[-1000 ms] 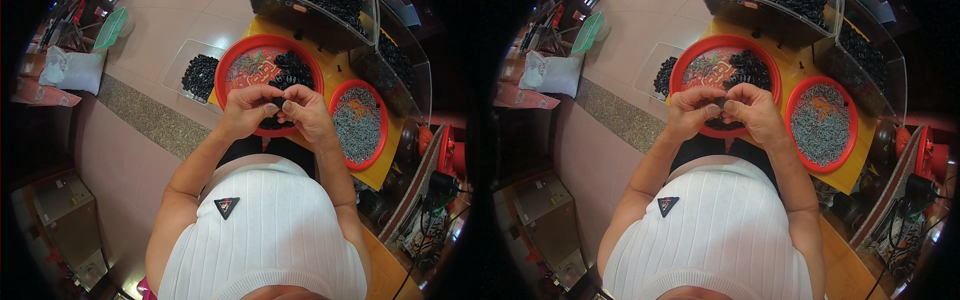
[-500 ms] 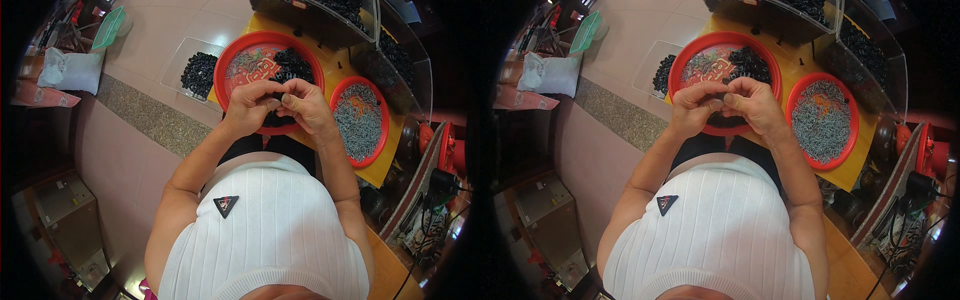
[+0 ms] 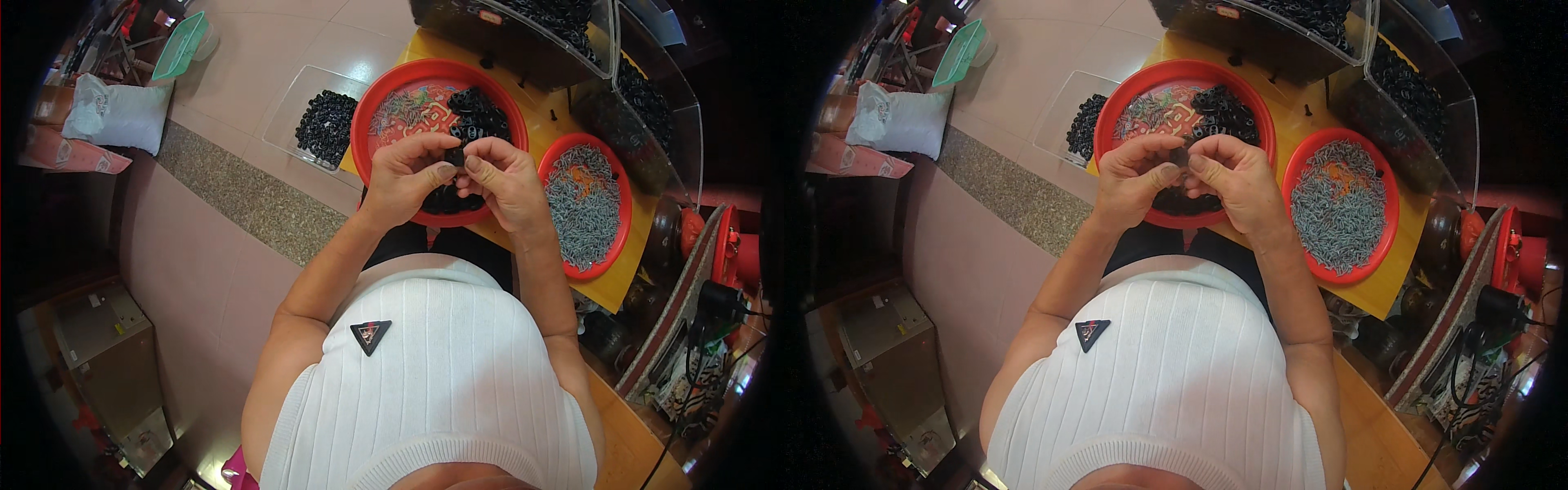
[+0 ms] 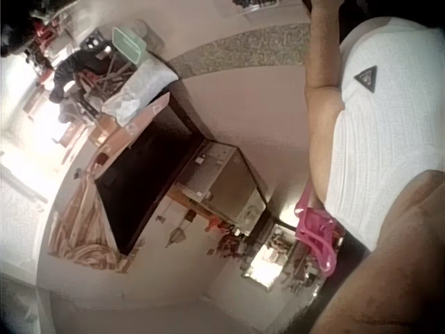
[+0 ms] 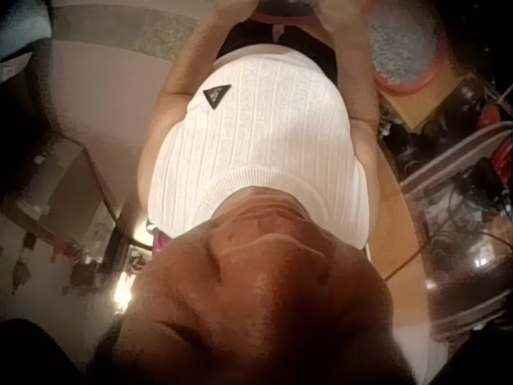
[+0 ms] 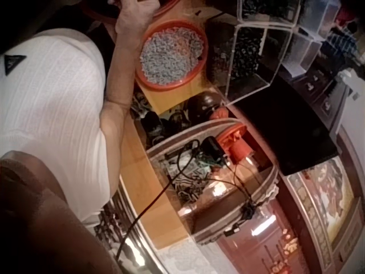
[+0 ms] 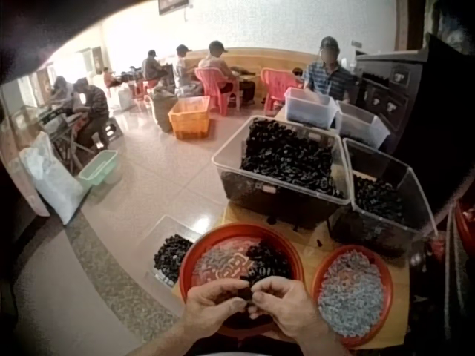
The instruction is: The person assembles small black plastic buckles by hand at a workstation.
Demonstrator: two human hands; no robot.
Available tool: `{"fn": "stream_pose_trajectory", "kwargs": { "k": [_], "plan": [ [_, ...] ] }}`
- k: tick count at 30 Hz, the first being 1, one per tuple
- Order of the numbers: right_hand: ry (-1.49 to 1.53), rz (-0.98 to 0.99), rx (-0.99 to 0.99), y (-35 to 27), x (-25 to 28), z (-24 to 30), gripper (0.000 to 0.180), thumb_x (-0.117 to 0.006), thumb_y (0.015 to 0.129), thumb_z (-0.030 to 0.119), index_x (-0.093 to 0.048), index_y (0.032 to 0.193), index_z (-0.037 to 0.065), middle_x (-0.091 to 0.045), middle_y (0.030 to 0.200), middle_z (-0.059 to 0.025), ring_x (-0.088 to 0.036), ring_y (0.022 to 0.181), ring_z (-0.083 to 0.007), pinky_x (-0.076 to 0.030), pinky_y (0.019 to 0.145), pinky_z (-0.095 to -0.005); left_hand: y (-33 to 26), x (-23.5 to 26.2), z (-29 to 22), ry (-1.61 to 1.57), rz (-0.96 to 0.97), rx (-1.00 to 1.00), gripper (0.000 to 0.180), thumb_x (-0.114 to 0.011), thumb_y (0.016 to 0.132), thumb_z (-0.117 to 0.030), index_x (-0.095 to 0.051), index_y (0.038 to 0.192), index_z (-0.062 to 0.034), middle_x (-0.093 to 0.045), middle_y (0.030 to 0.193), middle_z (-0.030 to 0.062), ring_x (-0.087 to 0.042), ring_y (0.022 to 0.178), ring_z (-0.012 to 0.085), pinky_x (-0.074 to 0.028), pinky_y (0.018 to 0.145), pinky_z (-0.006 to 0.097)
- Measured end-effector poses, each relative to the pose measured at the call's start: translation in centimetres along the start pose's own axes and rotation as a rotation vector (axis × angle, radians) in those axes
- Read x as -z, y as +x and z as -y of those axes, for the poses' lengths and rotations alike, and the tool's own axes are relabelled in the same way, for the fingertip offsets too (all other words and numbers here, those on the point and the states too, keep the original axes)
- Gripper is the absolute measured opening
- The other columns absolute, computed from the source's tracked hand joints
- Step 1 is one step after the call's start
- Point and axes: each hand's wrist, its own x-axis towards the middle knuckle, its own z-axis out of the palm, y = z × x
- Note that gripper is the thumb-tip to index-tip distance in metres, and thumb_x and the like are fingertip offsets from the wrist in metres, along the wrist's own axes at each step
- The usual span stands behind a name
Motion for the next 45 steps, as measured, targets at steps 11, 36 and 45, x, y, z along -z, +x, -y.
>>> {"fn": "stream_pose_trajectory", "kwargs": {
  "k": [11, 36, 45],
  "plan": [
    [-0.165, -0.072, -0.021, -0.1, -1.2, -0.3, 0.008, -0.057, 0.08, 0.004, -0.057, 0.086, -0.002, -0.057, 0.071, -0.0036, -0.054, 0.06, -0.0076, -0.046, 0.053, -0.0186, -0.5, 0.5, -0.1, -0.046, -0.04, 0.041, 0.029, -0.063, 0.072, 0.006, -0.058, 0.1, 0.0031, -0.061, 0.086, 0.0067, -0.057, 0.077, 0.0103, -0.047, 0.07, 0.021],
    [-0.299, -0.127, -0.008, 1.2, -1.2, 0.4, 0.01, -0.053, 0.084, 0.009, -0.057, 0.084, 0.0, -0.057, 0.069, -0.0019, -0.052, 0.058, -0.0054, -0.043, 0.053, -0.0167, 0.0, 0.8, 0.3, -0.237, -0.164, 0.235, 0.015, -0.055, 0.079, 0.003, -0.054, 0.094, 0.004, -0.061, 0.078, 0.0106, -0.059, 0.064, 0.0131, -0.046, 0.052, 0.02],
    [-0.075, -0.062, -0.115, 1.3, -0.4, 0.5, 0.013, -0.052, 0.085, 0.012, -0.056, 0.083, 0.001, -0.059, 0.069, -0.0048, -0.057, 0.059, -0.0083, -0.048, 0.054, -0.0189, 0.0, 0.7, 0.4, -0.191, -0.174, 0.22, 0.016, -0.056, 0.079, 0.001, -0.057, 0.095, 0.0027, -0.061, 0.079, 0.008, -0.058, 0.063, 0.0105, -0.045, 0.053, 0.019]
  ]
}}
